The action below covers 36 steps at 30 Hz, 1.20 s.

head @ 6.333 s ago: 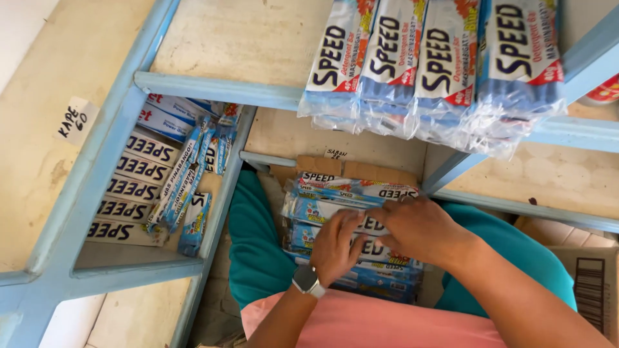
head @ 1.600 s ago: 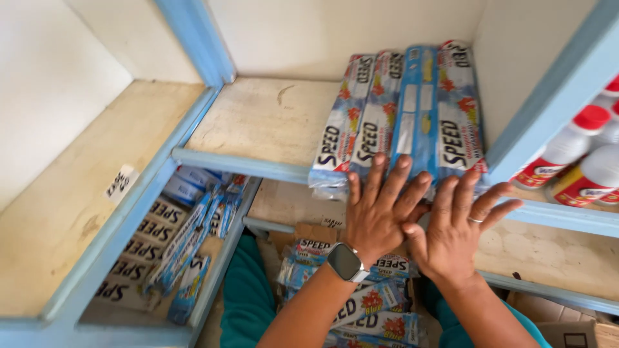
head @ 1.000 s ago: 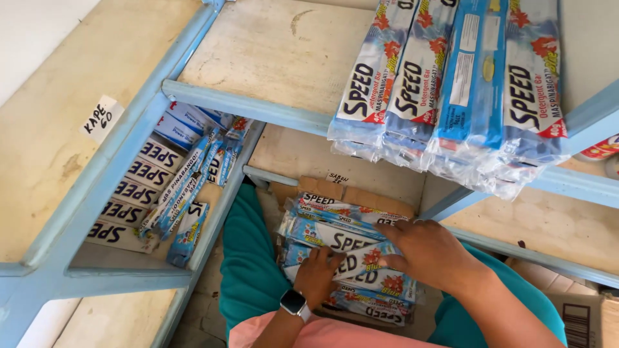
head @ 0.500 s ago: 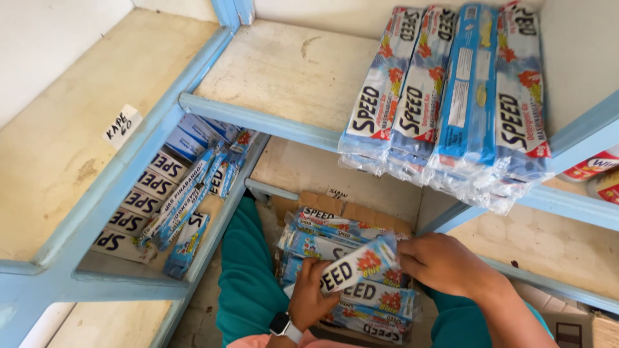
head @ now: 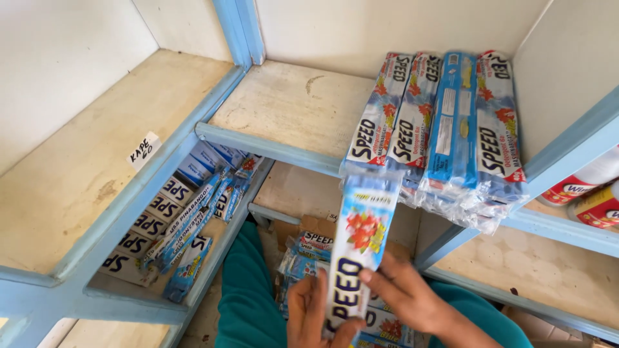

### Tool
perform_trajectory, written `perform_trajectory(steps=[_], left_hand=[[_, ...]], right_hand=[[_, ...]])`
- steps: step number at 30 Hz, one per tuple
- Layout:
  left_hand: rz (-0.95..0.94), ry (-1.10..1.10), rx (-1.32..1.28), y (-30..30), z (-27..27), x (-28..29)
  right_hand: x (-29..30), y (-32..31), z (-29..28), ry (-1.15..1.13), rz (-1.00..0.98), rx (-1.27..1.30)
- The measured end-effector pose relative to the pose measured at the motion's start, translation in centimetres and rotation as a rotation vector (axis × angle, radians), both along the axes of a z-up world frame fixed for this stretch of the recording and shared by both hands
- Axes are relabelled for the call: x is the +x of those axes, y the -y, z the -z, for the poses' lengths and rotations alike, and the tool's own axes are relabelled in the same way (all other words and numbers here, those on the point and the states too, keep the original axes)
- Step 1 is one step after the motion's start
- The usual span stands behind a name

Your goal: Stocking detergent bars onto a retail shelf.

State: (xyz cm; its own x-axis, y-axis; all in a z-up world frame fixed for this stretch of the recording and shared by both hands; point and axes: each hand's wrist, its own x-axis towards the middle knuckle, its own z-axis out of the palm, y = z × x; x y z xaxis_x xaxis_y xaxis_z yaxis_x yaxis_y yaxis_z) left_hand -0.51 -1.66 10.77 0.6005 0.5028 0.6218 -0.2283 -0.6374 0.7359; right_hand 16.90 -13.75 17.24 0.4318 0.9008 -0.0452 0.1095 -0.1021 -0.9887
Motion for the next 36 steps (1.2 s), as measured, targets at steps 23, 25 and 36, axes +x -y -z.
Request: perform_trajectory(steps=[23, 25, 36], left_hand=[[-0.116, 0.010, 0.500, -3.0, -10.7, 3.1], [-0.106, 0.006, 0.449, -2.9, -12.6, 4.0], [0.086, -0.117, 0.593, -6.3, -17.9, 10.7]], right_hand=[[2.5, 0.3, -6.8, -0.795, 0.154, 0.463], [2.8, 0.7, -6.3, -0.784, 0.169, 0.486], [3.8, 1.6, -5.2, -0.758, 0.187, 0.590]])
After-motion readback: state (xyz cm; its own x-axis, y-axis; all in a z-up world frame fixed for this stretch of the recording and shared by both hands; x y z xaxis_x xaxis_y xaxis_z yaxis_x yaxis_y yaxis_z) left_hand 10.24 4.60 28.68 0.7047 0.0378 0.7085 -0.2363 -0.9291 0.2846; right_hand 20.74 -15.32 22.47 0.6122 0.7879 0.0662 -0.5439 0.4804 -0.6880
